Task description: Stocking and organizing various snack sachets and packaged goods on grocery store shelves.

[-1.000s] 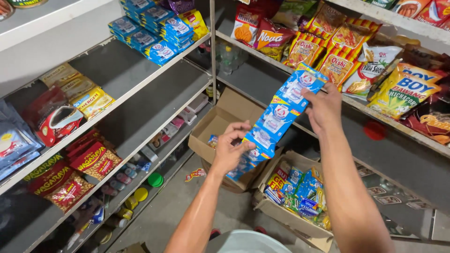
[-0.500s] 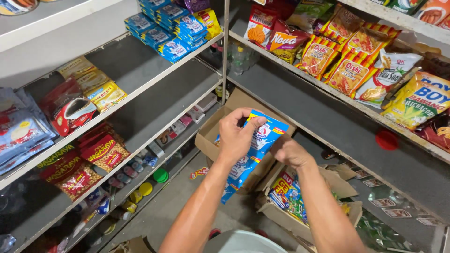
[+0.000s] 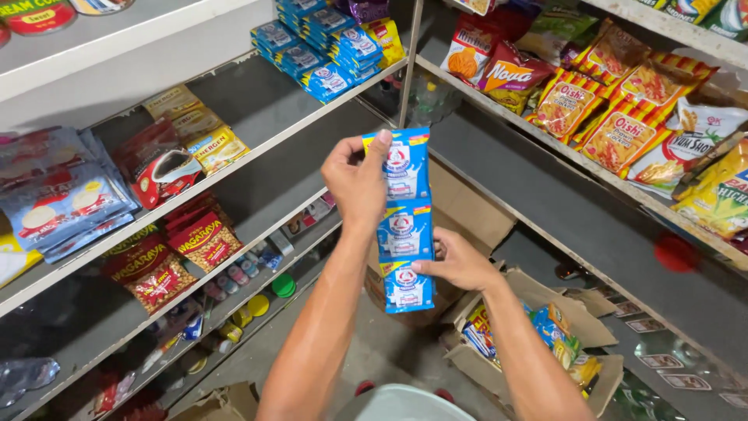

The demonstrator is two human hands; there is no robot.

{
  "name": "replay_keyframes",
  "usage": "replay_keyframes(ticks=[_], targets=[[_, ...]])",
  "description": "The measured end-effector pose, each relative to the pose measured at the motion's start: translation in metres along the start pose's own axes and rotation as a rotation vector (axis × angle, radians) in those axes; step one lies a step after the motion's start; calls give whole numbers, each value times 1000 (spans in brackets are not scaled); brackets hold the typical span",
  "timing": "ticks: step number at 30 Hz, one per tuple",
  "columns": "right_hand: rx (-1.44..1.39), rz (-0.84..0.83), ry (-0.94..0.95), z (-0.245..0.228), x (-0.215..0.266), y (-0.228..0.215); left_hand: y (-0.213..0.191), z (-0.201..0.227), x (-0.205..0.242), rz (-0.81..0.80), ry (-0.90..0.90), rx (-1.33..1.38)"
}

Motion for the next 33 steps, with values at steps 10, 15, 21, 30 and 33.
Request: replay_keyframes(ticks=[10,15,21,30,33], targets=[[-179,55,-5,28,9,43,-91,-57,-112,380,-262,299],[-416,206,77,-5,-20,57,-130,-101,-123,278,-181,70],[-377,225,22,-62,-46,70,-132,-93,-122,82,-167,57],[-222,291,98,-64,-104,66,-116,-118,-170,363,-92,41],[-227,266,125,-58,-143,58,-111,-158,-199,460,-111,52]])
Point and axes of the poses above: each hand's wrist, its own x-axis away from the middle knuckle, its own y-axis out of the palm, z = x × y, the point moved 4 cm from there along -x, towards the middle knuckle, and after that the axes turned 11 degrees about z, right-handed, at the moved point
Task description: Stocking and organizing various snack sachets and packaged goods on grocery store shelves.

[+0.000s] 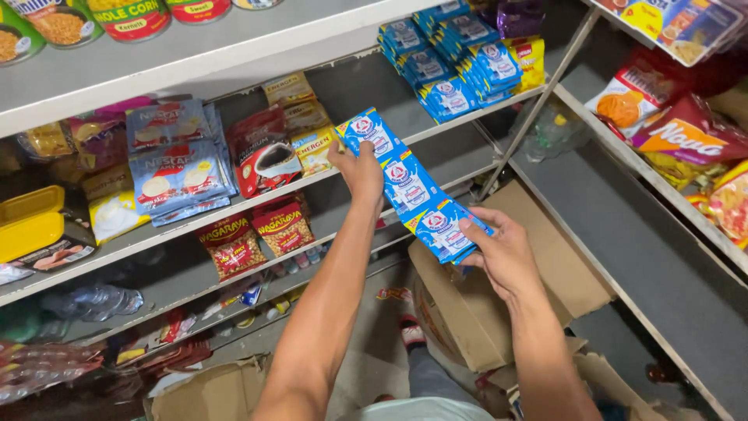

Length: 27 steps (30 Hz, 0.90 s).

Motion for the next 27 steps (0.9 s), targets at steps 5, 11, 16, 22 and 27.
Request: replay_keyframes(ticks=[5,11,16,22,27], targets=[[-36,-33,-39,-20,-71,7,55,-15,-38,-55,31,125],[-15,6,-56,-40,-136,8,126,-39,-80,22,-167,81],[-176,18,-99,-53,-208,17,196,-104,-171,-176,42,139],[226,205,-582,-32,-265,27,195,-197,-241,-339,8,182],[565,222,-906,-38,-228,33,190,-197,-238,-247,275,-105]])
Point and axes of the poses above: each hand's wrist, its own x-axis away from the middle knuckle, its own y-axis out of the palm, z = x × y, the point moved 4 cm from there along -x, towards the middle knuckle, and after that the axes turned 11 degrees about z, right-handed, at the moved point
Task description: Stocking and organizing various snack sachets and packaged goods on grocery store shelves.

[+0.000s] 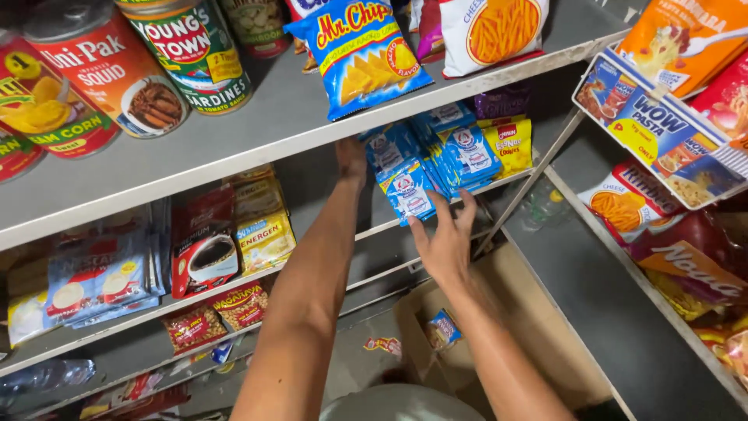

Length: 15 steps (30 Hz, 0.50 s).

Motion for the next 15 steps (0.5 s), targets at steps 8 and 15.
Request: replay_keyframes(ticks=[8,15], targets=[[168,60,-227,21,1,23,41,-12,-22,53,490,-507],[100,12,-353,-5,-10,8,29,-42,-19,-116,635,-734]])
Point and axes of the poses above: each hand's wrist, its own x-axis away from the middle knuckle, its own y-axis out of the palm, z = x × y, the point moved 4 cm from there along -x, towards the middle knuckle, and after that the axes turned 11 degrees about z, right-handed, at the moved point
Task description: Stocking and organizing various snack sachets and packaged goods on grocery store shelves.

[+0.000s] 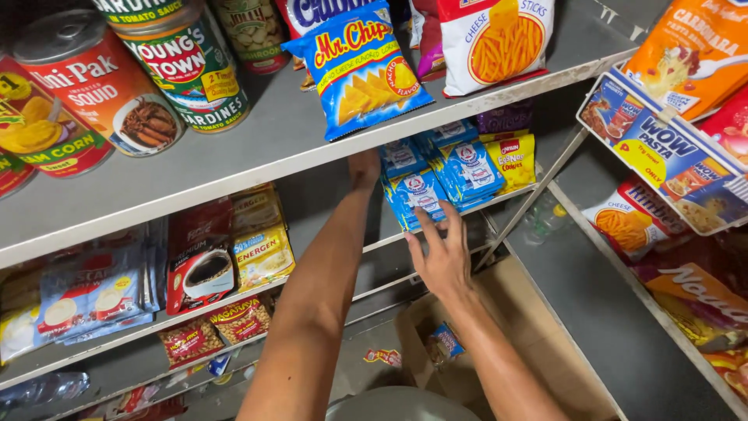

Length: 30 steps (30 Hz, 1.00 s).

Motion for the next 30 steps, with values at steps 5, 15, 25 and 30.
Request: replay_keyframes(ticks=[5,15,25,30], targets=[[-64,-63,6,29,12,14,26,-43,20,27,-235,81],[-157,-21,56,31,16,10,-36,39,20,115,-429,409],[-67,-121,58,15,12,0,-29,45,18,135,-633,932],[-176,-77,215,-7,9,-30,-106,102,12,26,-725,644]])
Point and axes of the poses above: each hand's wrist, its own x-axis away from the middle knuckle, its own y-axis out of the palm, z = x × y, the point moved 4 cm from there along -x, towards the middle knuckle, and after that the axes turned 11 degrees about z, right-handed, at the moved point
